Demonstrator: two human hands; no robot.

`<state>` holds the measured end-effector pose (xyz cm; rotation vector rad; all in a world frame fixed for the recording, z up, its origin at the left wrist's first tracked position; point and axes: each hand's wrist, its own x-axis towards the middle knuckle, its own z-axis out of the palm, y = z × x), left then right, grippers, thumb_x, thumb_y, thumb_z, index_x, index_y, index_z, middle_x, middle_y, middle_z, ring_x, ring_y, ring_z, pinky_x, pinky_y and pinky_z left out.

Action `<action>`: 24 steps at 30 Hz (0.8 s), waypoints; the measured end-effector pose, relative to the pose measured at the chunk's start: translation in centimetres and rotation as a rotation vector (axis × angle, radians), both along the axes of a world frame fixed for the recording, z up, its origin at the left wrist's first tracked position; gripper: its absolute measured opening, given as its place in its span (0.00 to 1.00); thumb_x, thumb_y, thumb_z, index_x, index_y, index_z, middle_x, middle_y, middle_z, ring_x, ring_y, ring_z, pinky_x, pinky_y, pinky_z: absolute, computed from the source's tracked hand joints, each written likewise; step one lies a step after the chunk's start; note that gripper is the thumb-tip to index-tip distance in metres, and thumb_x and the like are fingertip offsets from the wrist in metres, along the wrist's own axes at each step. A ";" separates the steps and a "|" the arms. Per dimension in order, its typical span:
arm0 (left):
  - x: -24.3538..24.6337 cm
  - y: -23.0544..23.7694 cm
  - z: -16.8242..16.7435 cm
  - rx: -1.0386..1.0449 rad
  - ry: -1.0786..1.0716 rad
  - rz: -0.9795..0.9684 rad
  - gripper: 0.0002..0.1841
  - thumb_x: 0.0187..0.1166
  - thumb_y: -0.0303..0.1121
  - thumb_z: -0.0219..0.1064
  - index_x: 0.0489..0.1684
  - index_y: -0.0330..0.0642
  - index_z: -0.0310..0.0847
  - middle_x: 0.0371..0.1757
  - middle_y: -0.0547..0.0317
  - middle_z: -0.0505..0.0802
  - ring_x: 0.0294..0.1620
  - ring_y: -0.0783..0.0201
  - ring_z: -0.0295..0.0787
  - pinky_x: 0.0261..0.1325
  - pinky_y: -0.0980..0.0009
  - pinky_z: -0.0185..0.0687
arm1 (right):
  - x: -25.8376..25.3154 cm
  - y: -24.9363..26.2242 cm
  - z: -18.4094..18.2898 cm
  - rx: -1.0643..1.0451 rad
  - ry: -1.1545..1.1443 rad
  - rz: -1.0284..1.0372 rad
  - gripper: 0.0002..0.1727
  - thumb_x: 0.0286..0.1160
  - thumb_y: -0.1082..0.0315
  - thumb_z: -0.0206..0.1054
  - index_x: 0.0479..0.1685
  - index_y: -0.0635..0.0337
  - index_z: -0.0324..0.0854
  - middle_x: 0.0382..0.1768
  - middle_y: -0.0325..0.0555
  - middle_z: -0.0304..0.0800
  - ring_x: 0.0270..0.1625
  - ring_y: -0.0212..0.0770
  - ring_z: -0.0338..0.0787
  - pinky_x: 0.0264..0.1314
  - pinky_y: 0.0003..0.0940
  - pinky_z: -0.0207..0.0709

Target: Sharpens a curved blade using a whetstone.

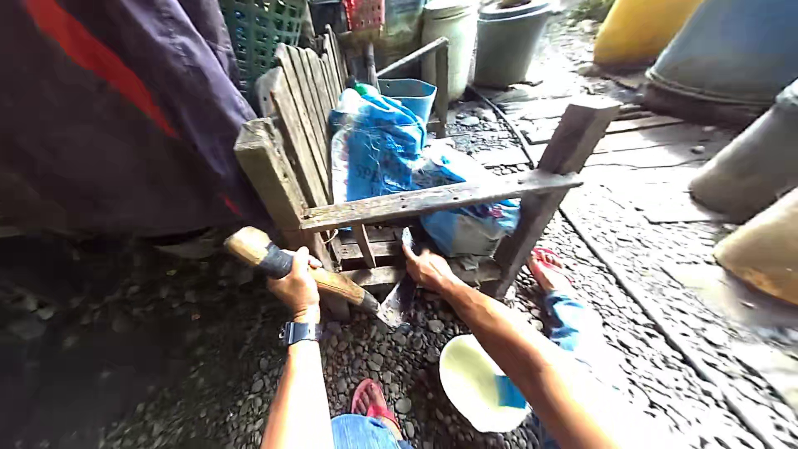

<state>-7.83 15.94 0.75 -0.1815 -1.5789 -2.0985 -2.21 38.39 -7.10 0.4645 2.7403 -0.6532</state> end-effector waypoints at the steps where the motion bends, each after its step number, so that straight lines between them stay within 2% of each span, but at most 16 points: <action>1: 0.1 -0.1 -0.1 0.003 0.006 -0.004 0.07 0.72 0.17 0.59 0.29 0.40 0.73 0.12 0.65 0.84 0.12 0.68 0.84 0.23 0.72 0.88 | -0.3 0.0 0.0 0.004 -0.015 -0.017 0.34 0.94 0.56 0.44 0.98 0.47 0.44 0.75 0.78 0.74 0.71 0.74 0.82 0.71 0.66 0.74; 5: -0.3 -0.8 0.0 -0.013 -0.004 -0.017 0.07 0.73 0.17 0.59 0.30 0.41 0.73 0.12 0.67 0.83 0.11 0.70 0.83 0.21 0.73 0.87 | 3.9 -0.7 -2.1 0.013 -0.013 0.115 0.35 0.92 0.59 0.48 0.98 0.46 0.45 0.75 0.82 0.70 0.71 0.79 0.79 0.68 0.69 0.75; 7: -0.4 -1.0 -0.1 -0.017 -0.014 -0.005 0.07 0.73 0.17 0.59 0.30 0.41 0.72 0.12 0.68 0.83 0.11 0.70 0.83 0.20 0.73 0.87 | 5.0 -1.0 -2.0 0.029 -0.039 0.158 0.35 0.92 0.61 0.48 0.98 0.45 0.44 0.76 0.82 0.69 0.72 0.79 0.78 0.69 0.68 0.75; 12: 0.0 -0.7 0.2 -0.031 -0.004 0.015 0.07 0.72 0.18 0.60 0.31 0.41 0.73 0.12 0.68 0.83 0.11 0.70 0.83 0.20 0.74 0.87 | 1.2 -0.5 -1.2 -0.001 -0.036 -0.013 0.34 0.94 0.58 0.43 0.98 0.46 0.43 0.76 0.78 0.72 0.72 0.74 0.81 0.73 0.64 0.74; 15: 0.0 -0.6 0.1 -0.031 -0.021 0.034 0.07 0.72 0.17 0.60 0.31 0.40 0.72 0.13 0.68 0.83 0.11 0.71 0.83 0.20 0.74 0.87 | 3.6 -1.1 -2.1 0.013 -0.025 0.078 0.34 0.93 0.60 0.46 0.98 0.48 0.44 0.74 0.80 0.73 0.71 0.76 0.81 0.69 0.66 0.76; 18: -0.3 -0.6 0.1 -0.035 -0.020 0.040 0.06 0.73 0.18 0.60 0.31 0.40 0.73 0.12 0.68 0.83 0.11 0.70 0.83 0.20 0.74 0.87 | 5.5 -1.5 -2.0 0.040 -0.067 0.192 0.35 0.93 0.61 0.47 0.98 0.45 0.43 0.74 0.80 0.71 0.72 0.77 0.78 0.68 0.66 0.75; 24: 0.1 -0.3 0.6 -0.045 -0.008 0.048 0.07 0.73 0.17 0.59 0.31 0.40 0.73 0.12 0.68 0.83 0.11 0.71 0.83 0.19 0.75 0.86 | 1.4 -0.7 -1.2 -0.019 -0.034 0.015 0.33 0.95 0.58 0.42 0.98 0.48 0.44 0.76 0.78 0.72 0.73 0.73 0.81 0.73 0.63 0.73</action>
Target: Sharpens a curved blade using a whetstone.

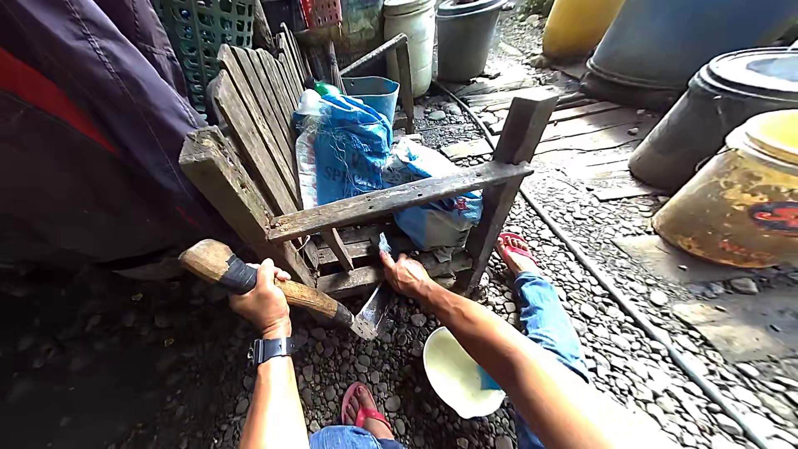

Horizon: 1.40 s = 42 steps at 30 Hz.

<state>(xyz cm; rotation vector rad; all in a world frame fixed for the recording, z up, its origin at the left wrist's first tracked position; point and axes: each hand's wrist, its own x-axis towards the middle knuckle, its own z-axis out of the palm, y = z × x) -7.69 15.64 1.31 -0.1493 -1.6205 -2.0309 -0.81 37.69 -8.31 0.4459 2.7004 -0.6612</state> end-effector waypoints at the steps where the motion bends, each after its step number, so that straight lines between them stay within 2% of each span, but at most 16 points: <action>1: 0.0 0.1 0.0 0.002 0.006 0.002 0.07 0.73 0.17 0.59 0.30 0.40 0.73 0.11 0.69 0.83 0.10 0.71 0.83 0.19 0.75 0.86 | 0.9 -0.1 -0.3 -0.003 0.013 0.023 0.33 0.94 0.58 0.43 0.98 0.48 0.44 0.75 0.78 0.72 0.73 0.74 0.80 0.73 0.64 0.74; 5: -0.5 0.0 -0.1 -0.002 0.013 -0.005 0.07 0.73 0.17 0.60 0.29 0.41 0.73 0.12 0.69 0.83 0.11 0.71 0.83 0.19 0.74 0.86 | 4.8 -0.5 -0.9 0.035 -0.028 0.225 0.35 0.93 0.63 0.48 0.98 0.45 0.42 0.73 0.82 0.71 0.73 0.78 0.78 0.69 0.67 0.75; 11: 0.0 0.2 0.1 -0.007 0.021 -0.016 0.07 0.73 0.18 0.60 0.30 0.42 0.73 0.12 0.69 0.83 0.11 0.70 0.83 0.20 0.74 0.87 | 0.1 0.5 0.0 -0.002 -0.002 -0.002 0.33 0.95 0.58 0.41 0.98 0.47 0.44 0.75 0.78 0.73 0.72 0.73 0.81 0.72 0.64 0.74; 17: -0.6 0.2 0.1 -0.016 0.006 -0.010 0.07 0.74 0.18 0.60 0.30 0.42 0.73 0.12 0.70 0.83 0.11 0.71 0.83 0.19 0.74 0.86 | 5.6 -0.4 -1.7 0.039 0.012 0.258 0.35 0.92 0.62 0.50 0.98 0.45 0.46 0.71 0.82 0.72 0.71 0.79 0.78 0.67 0.68 0.76; 21: -0.2 0.3 0.0 -0.020 0.028 -0.033 0.07 0.73 0.18 0.59 0.30 0.42 0.73 0.12 0.70 0.83 0.11 0.71 0.83 0.20 0.74 0.87 | 1.1 0.5 0.3 -0.026 0.002 0.035 0.33 0.94 0.60 0.44 0.98 0.47 0.44 0.76 0.78 0.72 0.75 0.74 0.78 0.75 0.65 0.72; 23: 0.0 0.1 0.2 -0.028 0.031 -0.028 0.08 0.72 0.17 0.58 0.30 0.42 0.72 0.12 0.70 0.83 0.11 0.71 0.83 0.20 0.74 0.87 | 0.2 0.2 0.6 -0.044 -0.010 -0.014 0.33 0.95 0.60 0.43 0.98 0.47 0.43 0.78 0.76 0.71 0.77 0.71 0.77 0.77 0.63 0.71; 26: -0.1 0.1 0.1 -0.035 0.017 -0.020 0.07 0.73 0.17 0.58 0.31 0.41 0.72 0.12 0.70 0.82 0.11 0.72 0.83 0.20 0.75 0.87 | 3.8 -0.3 -0.6 -0.038 0.013 0.165 0.35 0.92 0.65 0.49 0.98 0.51 0.44 0.74 0.83 0.71 0.74 0.78 0.76 0.72 0.68 0.73; 28: -0.3 0.1 0.1 -0.028 0.014 -0.017 0.07 0.73 0.17 0.58 0.30 0.41 0.72 0.12 0.69 0.82 0.11 0.71 0.83 0.19 0.75 0.87 | 5.5 -0.6 -1.1 -0.037 -0.006 0.252 0.35 0.92 0.65 0.50 0.98 0.46 0.46 0.73 0.80 0.71 0.75 0.77 0.75 0.72 0.67 0.72; 29: -0.3 0.2 0.1 -0.030 0.016 -0.020 0.08 0.73 0.17 0.58 0.30 0.41 0.72 0.11 0.70 0.82 0.10 0.71 0.82 0.19 0.75 0.86 | 5.3 -0.4 -0.9 -0.046 -0.011 0.240 0.35 0.92 0.65 0.49 0.98 0.44 0.46 0.74 0.79 0.71 0.77 0.76 0.74 0.74 0.67 0.70; 31: -0.1 0.4 0.2 -0.035 0.028 -0.034 0.08 0.73 0.17 0.57 0.30 0.42 0.72 0.11 0.70 0.82 0.10 0.72 0.82 0.19 0.75 0.86 | 3.2 0.4 -0.1 -0.059 0.023 0.158 0.34 0.93 0.64 0.48 0.98 0.48 0.45 0.73 0.80 0.73 0.75 0.76 0.76 0.74 0.67 0.71; 34: 0.3 0.2 0.4 -0.048 0.043 -0.036 0.09 0.74 0.16 0.56 0.31 0.42 0.72 0.12 0.71 0.82 0.11 0.71 0.83 0.20 0.75 0.87 | 0.2 0.5 0.6 -0.080 0.009 -0.007 0.33 0.94 0.60 0.43 0.98 0.49 0.45 0.76 0.76 0.73 0.77 0.71 0.77 0.77 0.63 0.71; 37: 0.2 0.1 0.2 -0.043 0.036 -0.025 0.09 0.73 0.17 0.56 0.30 0.43 0.72 0.12 0.71 0.82 0.11 0.72 0.82 0.19 0.75 0.87 | 3.2 -0.2 -0.5 -0.078 0.022 0.106 0.35 0.93 0.64 0.47 0.98 0.51 0.43 0.74 0.82 0.71 0.76 0.76 0.76 0.73 0.67 0.72; 39: -0.2 0.0 0.0 -0.032 0.025 -0.018 0.09 0.73 0.17 0.57 0.30 0.42 0.72 0.12 0.70 0.82 0.10 0.71 0.82 0.19 0.74 0.86 | 5.6 -0.6 -1.0 -0.091 -0.002 0.189 0.34 0.93 0.65 0.49 0.97 0.46 0.47 0.74 0.79 0.72 0.77 0.75 0.75 0.75 0.65 0.71; 42: -0.3 0.2 0.0 -0.020 0.018 -0.022 0.09 0.73 0.16 0.56 0.30 0.42 0.72 0.12 0.70 0.82 0.11 0.71 0.82 0.19 0.75 0.87 | 4.2 0.4 -0.5 -0.088 0.023 0.154 0.34 0.93 0.63 0.48 0.98 0.45 0.46 0.75 0.78 0.72 0.78 0.75 0.75 0.77 0.66 0.70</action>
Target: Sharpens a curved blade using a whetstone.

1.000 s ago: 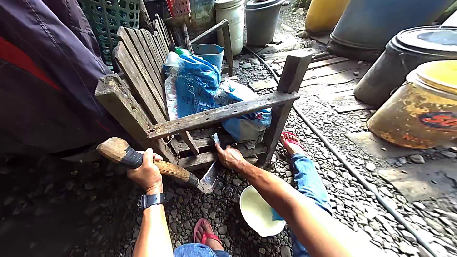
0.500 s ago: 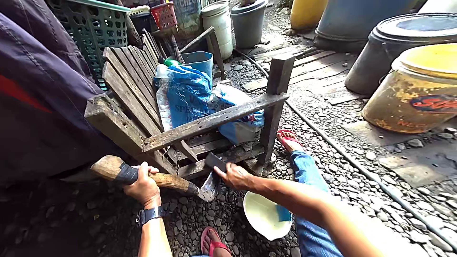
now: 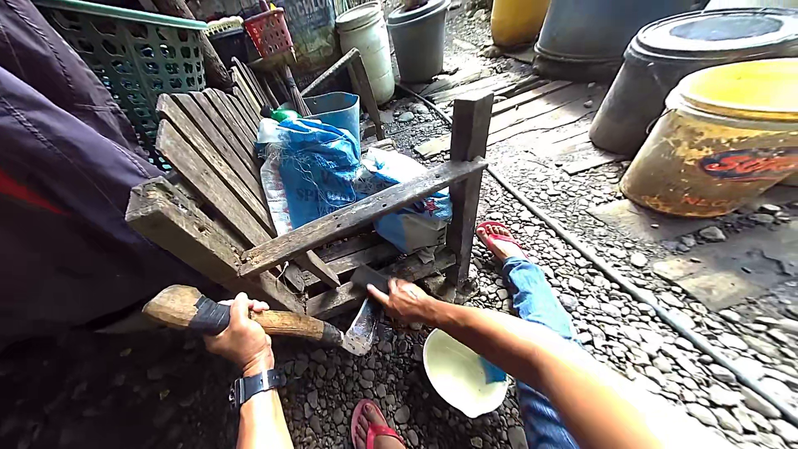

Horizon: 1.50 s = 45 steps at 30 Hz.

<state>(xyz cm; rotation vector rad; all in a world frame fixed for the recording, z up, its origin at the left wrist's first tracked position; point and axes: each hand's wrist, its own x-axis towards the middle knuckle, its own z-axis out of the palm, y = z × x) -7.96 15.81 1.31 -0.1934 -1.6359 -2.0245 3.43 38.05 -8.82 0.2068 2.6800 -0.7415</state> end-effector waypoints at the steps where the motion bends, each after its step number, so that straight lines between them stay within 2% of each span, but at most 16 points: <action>1: 0.2 0.1 0.0 0.002 -0.002 0.001 0.09 0.73 0.16 0.56 0.30 0.42 0.72 0.12 0.70 0.82 0.11 0.71 0.82 0.19 0.75 0.87 | -1.3 0.4 0.3 0.005 0.013 -0.050 0.33 0.94 0.62 0.47 0.98 0.47 0.46 0.74 0.79 0.73 0.76 0.75 0.76 0.76 0.66 0.70; 4: 0.5 -0.1 0.2 0.008 -0.009 0.016 0.09 0.74 0.16 0.56 0.30 0.42 0.72 0.12 0.70 0.81 0.10 0.71 0.82 0.19 0.75 0.86 | -3.9 0.3 0.9 0.009 -0.016 -0.180 0.33 0.94 0.60 0.43 0.98 0.48 0.45 0.77 0.76 0.72 0.78 0.72 0.76 0.78 0.63 0.70; 7: 0.2 -0.2 -0.1 0.019 -0.017 0.013 0.08 0.75 0.17 0.57 0.30 0.41 0.73 0.12 0.70 0.82 0.11 0.71 0.83 0.19 0.75 0.87 | -0.5 -0.6 -0.3 0.045 0.008 0.002 0.34 0.93 0.65 0.47 0.98 0.50 0.44 0.73 0.83 0.72 0.74 0.78 0.77 0.73 0.68 0.72; 10: -0.1 -0.1 0.0 0.013 -0.005 -0.003 0.09 0.74 0.17 0.57 0.29 0.42 0.72 0.12 0.71 0.82 0.10 0.72 0.82 0.19 0.75 0.86 | 1.0 -0.5 -0.7 0.055 -0.022 0.074 0.35 0.93 0.65 0.49 0.98 0.44 0.45 0.75 0.79 0.70 0.78 0.76 0.74 0.75 0.67 0.70; 12: 0.3 0.2 0.2 0.000 0.009 -0.018 0.08 0.74 0.17 0.57 0.30 0.42 0.72 0.12 0.72 0.83 0.11 0.73 0.83 0.20 0.76 0.87 | -1.1 0.1 0.1 0.049 0.013 -0.015 0.35 0.92 0.65 0.48 0.98 0.48 0.44 0.74 0.81 0.72 0.76 0.77 0.75 0.75 0.67 0.71; 15: 0.8 0.2 0.6 -0.014 0.029 -0.013 0.08 0.74 0.17 0.58 0.32 0.41 0.72 0.13 0.71 0.83 0.12 0.73 0.83 0.21 0.75 0.88 | -4.2 0.0 1.3 0.035 -0.030 -0.167 0.33 0.94 0.62 0.43 0.98 0.49 0.42 0.77 0.78 0.71 0.78 0.72 0.76 0.78 0.63 0.70; 18: 0.5 -0.1 0.2 -0.005 0.025 -0.002 0.07 0.74 0.17 0.58 0.32 0.41 0.73 0.12 0.71 0.83 0.11 0.72 0.83 0.21 0.75 0.87 | -1.5 -0.7 0.2 0.062 -0.011 -0.052 0.35 0.93 0.65 0.48 0.98 0.50 0.42 0.74 0.82 0.72 0.75 0.76 0.77 0.73 0.66 0.73; 21: 0.0 -0.1 0.1 0.008 0.020 0.004 0.08 0.74 0.17 0.57 0.31 0.41 0.73 0.12 0.71 0.82 0.11 0.73 0.83 0.20 0.76 0.86 | 0.4 -0.6 0.0 0.083 -0.057 0.063 0.36 0.92 0.65 0.49 0.99 0.43 0.41 0.75 0.81 0.69 0.77 0.77 0.74 0.74 0.67 0.71; 26: 0.8 0.3 0.5 0.005 0.031 -0.004 0.08 0.74 0.17 0.57 0.30 0.42 0.73 0.12 0.71 0.83 0.11 0.72 0.83 0.20 0.75 0.87 | -3.6 -0.1 1.4 0.031 -0.029 -0.138 0.32 0.95 0.59 0.42 0.98 0.48 0.45 0.76 0.76 0.73 0.77 0.72 0.78 0.77 0.64 0.71; 29: 0.9 0.1 0.3 -0.005 0.029 -0.003 0.08 0.74 0.17 0.58 0.30 0.42 0.72 0.12 0.71 0.83 0.11 0.72 0.83 0.21 0.75 0.87 | -1.6 -1.0 0.6 0.041 -0.018 -0.080 0.34 0.94 0.62 0.45 0.98 0.49 0.44 0.74 0.79 0.73 0.75 0.74 0.77 0.74 0.65 0.72; 32: 0.4 -0.1 0.1 0.001 0.027 0.006 0.08 0.74 0.17 0.58 0.30 0.41 0.73 0.12 0.70 0.83 0.11 0.72 0.83 0.20 0.75 0.86 | 1.0 -1.2 0.0 0.045 -0.040 0.018 0.34 0.93 0.62 0.48 0.98 0.42 0.47 0.75 0.77 0.72 0.77 0.73 0.75 0.76 0.64 0.71; 34: 0.5 0.2 0.2 0.001 0.022 0.001 0.08 0.74 0.17 0.58 0.30 0.42 0.73 0.12 0.71 0.83 0.11 0.73 0.83 0.20 0.76 0.86 | -0.2 -0.4 0.4 0.063 -0.014 0.025 0.34 0.93 0.64 0.48 0.98 0.45 0.45 0.73 0.80 0.73 0.75 0.76 0.77 0.74 0.66 0.71; 38: 1.2 0.3 0.6 -0.012 0.037 0.001 0.08 0.73 0.17 0.58 0.30 0.42 0.73 0.12 0.72 0.83 0.11 0.73 0.83 0.20 0.76 0.87 | -4.1 0.0 1.7 0.065 -0.052 -0.127 0.33 0.96 0.59 0.41 0.98 0.51 0.43 0.75 0.77 0.75 0.76 0.72 0.78 0.76 0.64 0.71; 43: 0.8 0.1 0.3 -0.014 0.021 0.000 0.07 0.73 0.18 0.59 0.31 0.41 0.73 0.12 0.71 0.83 0.11 0.73 0.83 0.20 0.76 0.87 | 0.5 -0.5 0.2 0.096 -0.046 0.065 0.35 0.93 0.64 0.47 0.98 0.46 0.42 0.72 0.81 0.72 0.75 0.76 0.77 0.73 0.66 0.72; 45: 0.6 0.4 0.4 -0.008 0.023 -0.006 0.06 0.74 0.18 0.59 0.32 0.41 0.73 0.12 0.71 0.83 0.11 0.73 0.83 0.20 0.76 0.86 | 0.2 -0.1 0.3 0.098 -0.033 0.066 0.34 0.93 0.63 0.47 0.98 0.45 0.44 0.72 0.80 0.73 0.75 0.75 0.77 0.73 0.66 0.72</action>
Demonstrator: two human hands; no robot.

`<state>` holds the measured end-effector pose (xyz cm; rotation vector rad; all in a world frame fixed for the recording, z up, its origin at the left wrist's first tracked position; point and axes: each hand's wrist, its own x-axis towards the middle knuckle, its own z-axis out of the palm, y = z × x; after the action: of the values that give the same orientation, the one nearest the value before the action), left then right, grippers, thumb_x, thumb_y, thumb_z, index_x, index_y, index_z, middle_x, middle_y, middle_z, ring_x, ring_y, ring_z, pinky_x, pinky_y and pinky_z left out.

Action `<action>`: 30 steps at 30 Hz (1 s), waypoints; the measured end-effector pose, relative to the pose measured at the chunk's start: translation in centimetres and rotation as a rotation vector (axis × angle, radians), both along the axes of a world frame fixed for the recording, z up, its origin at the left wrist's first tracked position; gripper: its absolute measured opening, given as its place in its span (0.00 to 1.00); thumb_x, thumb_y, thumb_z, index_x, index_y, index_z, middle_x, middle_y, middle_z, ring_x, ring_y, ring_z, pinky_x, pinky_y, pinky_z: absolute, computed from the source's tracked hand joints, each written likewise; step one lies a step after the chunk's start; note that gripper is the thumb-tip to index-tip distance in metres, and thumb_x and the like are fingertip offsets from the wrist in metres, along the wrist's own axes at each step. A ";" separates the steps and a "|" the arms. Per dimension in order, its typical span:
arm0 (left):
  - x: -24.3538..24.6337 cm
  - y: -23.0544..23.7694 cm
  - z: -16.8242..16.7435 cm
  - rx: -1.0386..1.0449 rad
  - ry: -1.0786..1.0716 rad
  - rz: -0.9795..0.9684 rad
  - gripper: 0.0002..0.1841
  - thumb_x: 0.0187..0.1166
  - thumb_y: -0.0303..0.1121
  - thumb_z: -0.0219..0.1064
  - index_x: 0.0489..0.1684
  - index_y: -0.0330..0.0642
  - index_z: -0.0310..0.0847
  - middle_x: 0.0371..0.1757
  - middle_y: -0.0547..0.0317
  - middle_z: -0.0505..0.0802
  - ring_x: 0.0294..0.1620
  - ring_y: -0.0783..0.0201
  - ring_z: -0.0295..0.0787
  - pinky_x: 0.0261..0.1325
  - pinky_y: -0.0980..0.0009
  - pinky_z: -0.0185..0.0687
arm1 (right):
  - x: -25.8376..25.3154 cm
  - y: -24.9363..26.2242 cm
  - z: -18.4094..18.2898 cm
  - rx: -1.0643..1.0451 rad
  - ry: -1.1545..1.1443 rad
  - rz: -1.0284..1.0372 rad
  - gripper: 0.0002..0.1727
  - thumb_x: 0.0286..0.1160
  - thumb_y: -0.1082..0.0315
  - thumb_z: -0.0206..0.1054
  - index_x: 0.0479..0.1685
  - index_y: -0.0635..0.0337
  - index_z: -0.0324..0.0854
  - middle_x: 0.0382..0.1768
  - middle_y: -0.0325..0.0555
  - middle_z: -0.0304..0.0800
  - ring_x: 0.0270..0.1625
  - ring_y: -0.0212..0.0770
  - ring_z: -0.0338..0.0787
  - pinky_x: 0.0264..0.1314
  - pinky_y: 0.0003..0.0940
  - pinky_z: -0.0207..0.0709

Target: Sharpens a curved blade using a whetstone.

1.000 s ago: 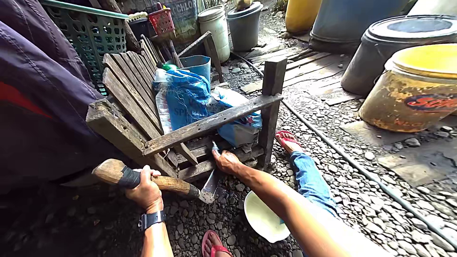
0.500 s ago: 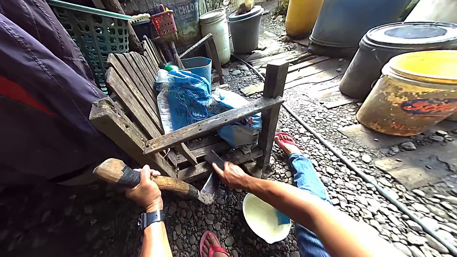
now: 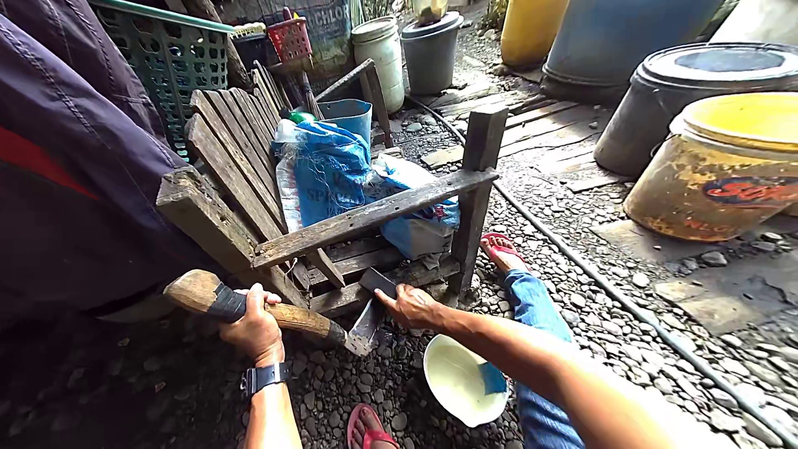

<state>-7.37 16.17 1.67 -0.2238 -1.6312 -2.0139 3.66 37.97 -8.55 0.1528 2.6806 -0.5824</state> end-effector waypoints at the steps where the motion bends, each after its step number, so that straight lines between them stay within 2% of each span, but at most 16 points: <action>1: 0.1 0.1 0.1 0.003 0.000 -0.002 0.06 0.74 0.18 0.59 0.32 0.41 0.73 0.12 0.71 0.83 0.11 0.73 0.83 0.20 0.76 0.87 | -0.9 0.3 0.2 -0.013 0.014 -0.032 0.34 0.93 0.62 0.47 0.98 0.45 0.45 0.72 0.79 0.74 0.74 0.75 0.78 0.73 0.66 0.72; 5: 0.7 0.0 0.3 -0.009 0.016 0.005 0.07 0.73 0.18 0.59 0.31 0.42 0.72 0.12 0.72 0.83 0.12 0.73 0.83 0.21 0.76 0.87 | -4.6 0.4 1.2 -0.020 -0.023 -0.179 0.32 0.95 0.57 0.40 0.98 0.48 0.45 0.76 0.76 0.74 0.76 0.72 0.78 0.76 0.64 0.70; 8: 0.6 -0.2 0.1 -0.004 0.011 0.004 0.07 0.73 0.17 0.59 0.31 0.41 0.73 0.12 0.71 0.83 0.12 0.73 0.84 0.21 0.76 0.87 | -2.0 -0.6 0.0 -0.036 0.026 -0.127 0.33 0.94 0.60 0.44 0.97 0.48 0.46 0.72 0.79 0.75 0.73 0.74 0.79 0.72 0.66 0.73; 11: 0.1 -0.1 0.1 -0.009 0.009 0.002 0.07 0.73 0.18 0.59 0.31 0.41 0.73 0.12 0.71 0.83 0.12 0.73 0.83 0.21 0.77 0.86 | 0.0 -1.0 0.0 -0.052 -0.017 -0.087 0.33 0.94 0.59 0.47 0.97 0.43 0.48 0.76 0.75 0.73 0.77 0.72 0.77 0.76 0.63 0.71; 13: 0.1 0.3 0.2 -0.014 0.025 -0.008 0.07 0.72 0.18 0.59 0.31 0.42 0.73 0.12 0.72 0.83 0.12 0.73 0.83 0.21 0.77 0.86 | -1.5 -0.5 0.5 -0.031 0.013 -0.099 0.33 0.94 0.60 0.46 0.98 0.45 0.46 0.73 0.78 0.74 0.75 0.74 0.78 0.74 0.65 0.72; 16: 0.6 0.3 0.5 -0.026 0.041 -0.010 0.07 0.72 0.18 0.60 0.31 0.42 0.73 0.13 0.72 0.84 0.12 0.73 0.84 0.21 0.76 0.87 | -4.4 -0.7 1.3 -0.039 -0.007 -0.225 0.32 0.95 0.58 0.41 0.98 0.46 0.46 0.76 0.74 0.74 0.77 0.70 0.78 0.77 0.62 0.71; 18: 0.8 0.3 0.4 -0.025 0.038 -0.007 0.07 0.72 0.18 0.59 0.31 0.42 0.73 0.13 0.72 0.84 0.12 0.74 0.84 0.21 0.77 0.86 | -3.5 -0.9 1.0 -0.023 -0.005 -0.195 0.32 0.95 0.58 0.41 0.98 0.47 0.45 0.75 0.75 0.74 0.76 0.71 0.79 0.75 0.63 0.72; 20: 0.5 0.4 0.3 -0.020 0.034 -0.004 0.07 0.72 0.18 0.60 0.31 0.41 0.73 0.13 0.72 0.83 0.12 0.74 0.83 0.21 0.77 0.86 | -1.1 -1.1 0.3 -0.018 0.011 -0.073 0.33 0.94 0.61 0.45 0.98 0.49 0.46 0.72 0.80 0.74 0.73 0.75 0.79 0.71 0.66 0.73; 22: 0.3 0.4 0.3 -0.019 0.030 0.000 0.06 0.72 0.18 0.60 0.31 0.41 0.74 0.13 0.71 0.83 0.12 0.73 0.83 0.21 0.76 0.86 | 0.5 -1.5 0.0 -0.042 -0.016 -0.043 0.32 0.94 0.60 0.47 0.97 0.44 0.49 0.75 0.75 0.73 0.76 0.72 0.77 0.75 0.63 0.71; 27: 0.9 0.7 0.5 -0.032 0.052 -0.022 0.07 0.72 0.18 0.60 0.31 0.42 0.73 0.13 0.72 0.84 0.12 0.73 0.84 0.21 0.77 0.87 | -4.1 -0.7 1.4 -0.038 0.002 -0.220 0.32 0.95 0.59 0.43 0.97 0.49 0.47 0.75 0.75 0.75 0.76 0.70 0.79 0.75 0.63 0.72; 30: 0.7 0.3 0.2 -0.027 0.065 -0.017 0.07 0.71 0.18 0.60 0.31 0.42 0.73 0.13 0.72 0.84 0.12 0.73 0.84 0.21 0.76 0.87 | -3.4 -1.1 0.9 -0.036 0.004 -0.170 0.33 0.94 0.60 0.44 0.98 0.50 0.45 0.75 0.77 0.74 0.76 0.73 0.78 0.75 0.65 0.72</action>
<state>-6.70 16.45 1.86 -0.3112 -1.6220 -1.9773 0.21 36.88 -7.69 0.3722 2.6758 -0.6828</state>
